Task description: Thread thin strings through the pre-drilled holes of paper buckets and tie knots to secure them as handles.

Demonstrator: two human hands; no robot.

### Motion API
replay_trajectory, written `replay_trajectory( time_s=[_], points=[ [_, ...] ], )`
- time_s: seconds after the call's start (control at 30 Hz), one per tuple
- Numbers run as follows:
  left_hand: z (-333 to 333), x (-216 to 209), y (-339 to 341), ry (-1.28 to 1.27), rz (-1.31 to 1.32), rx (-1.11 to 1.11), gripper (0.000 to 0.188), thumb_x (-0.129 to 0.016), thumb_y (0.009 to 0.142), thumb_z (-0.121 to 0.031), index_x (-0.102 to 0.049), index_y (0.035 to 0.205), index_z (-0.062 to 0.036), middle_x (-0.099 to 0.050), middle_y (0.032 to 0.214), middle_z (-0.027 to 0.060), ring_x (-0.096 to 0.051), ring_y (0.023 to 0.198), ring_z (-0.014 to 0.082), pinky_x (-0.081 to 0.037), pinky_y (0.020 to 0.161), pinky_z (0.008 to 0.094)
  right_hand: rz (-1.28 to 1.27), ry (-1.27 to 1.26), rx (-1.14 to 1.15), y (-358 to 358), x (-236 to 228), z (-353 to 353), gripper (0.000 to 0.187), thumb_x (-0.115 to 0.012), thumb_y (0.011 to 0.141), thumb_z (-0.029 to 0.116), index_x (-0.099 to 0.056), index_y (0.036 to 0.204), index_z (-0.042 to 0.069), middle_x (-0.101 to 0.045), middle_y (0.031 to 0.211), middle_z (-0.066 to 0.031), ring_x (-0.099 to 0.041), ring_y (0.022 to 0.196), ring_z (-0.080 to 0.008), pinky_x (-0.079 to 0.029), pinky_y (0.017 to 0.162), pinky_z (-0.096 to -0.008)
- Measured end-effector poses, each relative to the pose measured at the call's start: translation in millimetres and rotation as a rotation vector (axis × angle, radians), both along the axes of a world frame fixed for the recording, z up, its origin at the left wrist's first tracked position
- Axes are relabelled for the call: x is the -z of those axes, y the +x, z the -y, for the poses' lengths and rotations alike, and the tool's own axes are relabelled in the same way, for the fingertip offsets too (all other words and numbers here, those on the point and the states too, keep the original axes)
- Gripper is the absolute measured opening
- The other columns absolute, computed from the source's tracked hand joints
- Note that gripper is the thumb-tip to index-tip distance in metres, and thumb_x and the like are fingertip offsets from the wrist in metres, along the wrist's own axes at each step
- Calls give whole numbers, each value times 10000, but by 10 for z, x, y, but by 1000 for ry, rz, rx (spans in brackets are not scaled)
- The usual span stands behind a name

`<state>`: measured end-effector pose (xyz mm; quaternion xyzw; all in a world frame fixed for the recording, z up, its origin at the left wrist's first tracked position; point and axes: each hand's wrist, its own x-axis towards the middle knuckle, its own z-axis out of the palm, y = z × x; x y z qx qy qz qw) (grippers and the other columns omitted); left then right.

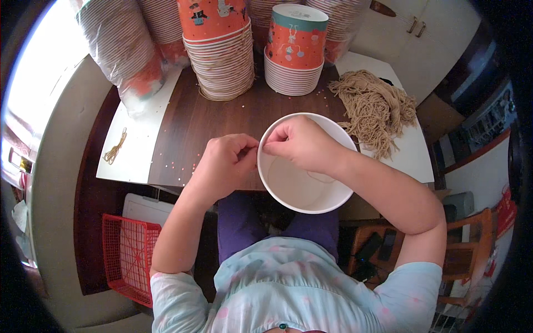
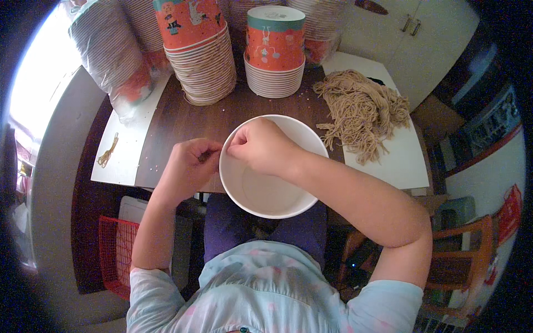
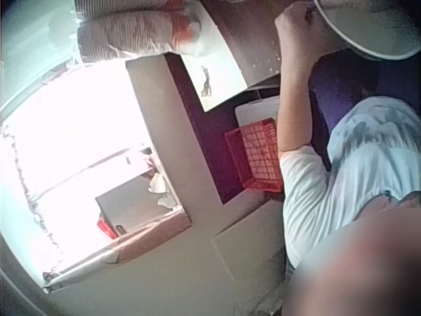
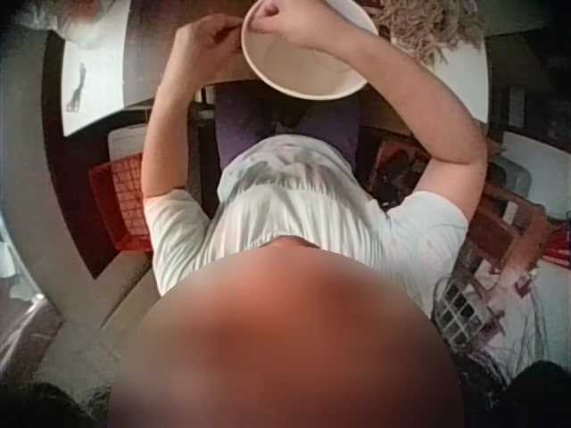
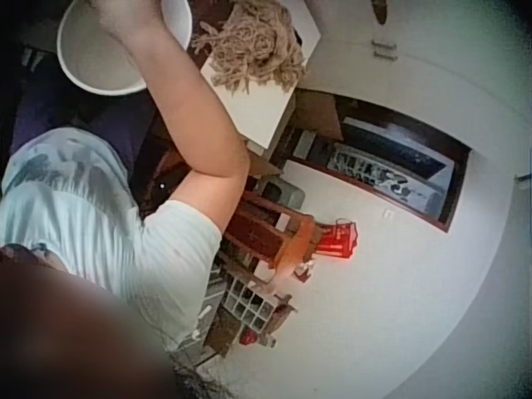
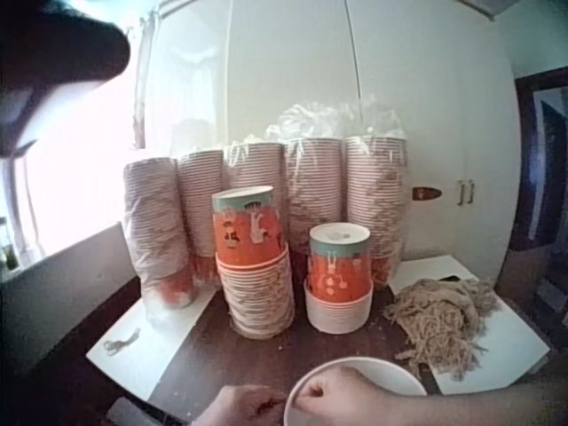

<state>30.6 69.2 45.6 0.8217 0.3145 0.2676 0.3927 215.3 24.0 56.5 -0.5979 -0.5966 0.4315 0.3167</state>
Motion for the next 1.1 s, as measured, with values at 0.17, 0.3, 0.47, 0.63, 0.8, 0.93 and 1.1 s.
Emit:
replay_trajectory(
  time_s=[0.17,0.3,0.47,0.63,0.8,0.93,1.1],
  points=[
    [11,95,-18,-18,17,-43,160,-603,821,-52,-651,933,53,-659,723,130,-636,693,122,-505,618,295,-102,-135,-31,60,-49,1,134,-630,856,128,-697,897,19,-632,730,9,-523,651,-40,-423,571,-215],
    [2,99,-16,-358,169,-33,177,-587,842,-53,-648,934,86,-669,759,92,-631,711,101,-511,632,239,-177,-154,-88,119,-50,10,140,-623,861,127,-700,920,27,-635,745,11,-511,640,-37,-404,557,-203],
    [1,94,-47,-370,145,-12,171,-568,882,-43,-650,990,62,-660,802,44,-604,713,83,-499,644,227,-102,-126,-64,92,-41,-6,117,-618,848,105,-688,886,19,-631,740,9,-508,626,-42,-408,558,-208],
    [-24,100,-76,-372,145,-8,190,-576,878,-37,-644,1025,63,-668,854,55,-611,731,85,-509,662,230,4,-52,-26,84,-49,8,115,-619,843,105,-677,856,6,-630,747,7,-534,650,-50,-430,580,-215],
    [2,29,-125,-202,226,-90,183,-619,855,-82,-658,970,54,-629,797,42,-563,686,64,-460,602,215,-17,25,12,109,-174,89,109,-633,837,93,-669,847,-10,-633,741,-2,-560,682,-56,-458,615,-223],
    [34,-81,-94,-55,221,-61,194,-638,864,-127,-661,949,46,-598,778,36,-525,655,65,-428,574,215,-70,149,10,57,-222,197,90,-649,823,64,-664,844,-22,-629,785,-21,-572,716,-60,-478,651,-228],
    [42,-100,-27,-248,235,42,240,-631,890,-181,-656,917,57,-589,730,9,-478,635,32,-398,548,208,56,367,2,27,-171,220,75,-653,816,54,-666,843,-15,-622,823,-53,-590,746,-84,-485,657,-231]
  ],
)
